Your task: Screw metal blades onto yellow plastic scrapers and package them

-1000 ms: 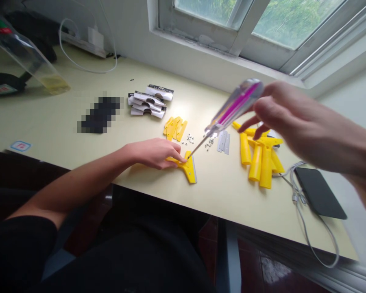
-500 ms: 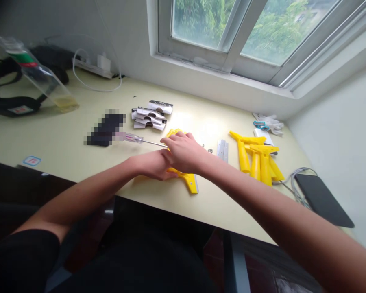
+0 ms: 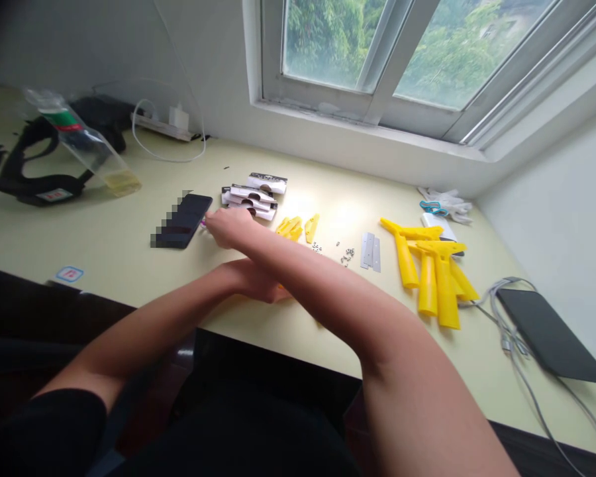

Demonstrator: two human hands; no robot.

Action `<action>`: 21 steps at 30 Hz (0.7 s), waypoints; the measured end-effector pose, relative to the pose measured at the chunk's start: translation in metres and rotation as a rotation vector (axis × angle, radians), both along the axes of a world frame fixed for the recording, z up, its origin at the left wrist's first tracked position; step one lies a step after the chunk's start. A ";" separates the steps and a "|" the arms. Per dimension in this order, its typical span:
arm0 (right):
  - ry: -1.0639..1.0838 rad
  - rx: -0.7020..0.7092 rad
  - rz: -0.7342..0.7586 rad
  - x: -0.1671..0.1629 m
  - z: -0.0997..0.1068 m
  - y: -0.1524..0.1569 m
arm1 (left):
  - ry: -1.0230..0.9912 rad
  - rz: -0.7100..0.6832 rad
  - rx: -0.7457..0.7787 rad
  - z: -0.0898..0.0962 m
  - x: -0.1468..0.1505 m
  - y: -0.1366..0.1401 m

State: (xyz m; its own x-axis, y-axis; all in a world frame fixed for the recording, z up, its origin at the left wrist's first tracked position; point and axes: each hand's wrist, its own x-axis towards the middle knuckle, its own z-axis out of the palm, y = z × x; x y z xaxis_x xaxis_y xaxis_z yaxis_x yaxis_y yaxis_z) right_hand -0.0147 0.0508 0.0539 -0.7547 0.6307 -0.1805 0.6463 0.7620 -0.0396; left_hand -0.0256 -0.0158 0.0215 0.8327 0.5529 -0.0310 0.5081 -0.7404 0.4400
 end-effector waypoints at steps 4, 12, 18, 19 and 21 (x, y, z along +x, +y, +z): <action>0.154 0.087 0.003 0.034 0.051 -0.009 | -0.001 -0.126 -0.019 0.004 0.005 0.005; 1.077 0.050 -0.360 0.171 0.114 -0.063 | -0.017 -0.118 -0.017 0.008 0.004 0.004; 1.639 0.276 -0.518 0.229 0.058 -0.079 | -0.022 -0.139 0.006 0.006 0.005 0.004; 1.669 0.281 -0.534 0.235 0.050 -0.078 | -0.022 -0.139 0.001 0.006 0.005 0.004; 1.730 0.305 -0.543 0.243 0.039 -0.074 | -0.016 -0.133 -0.011 0.006 0.005 0.004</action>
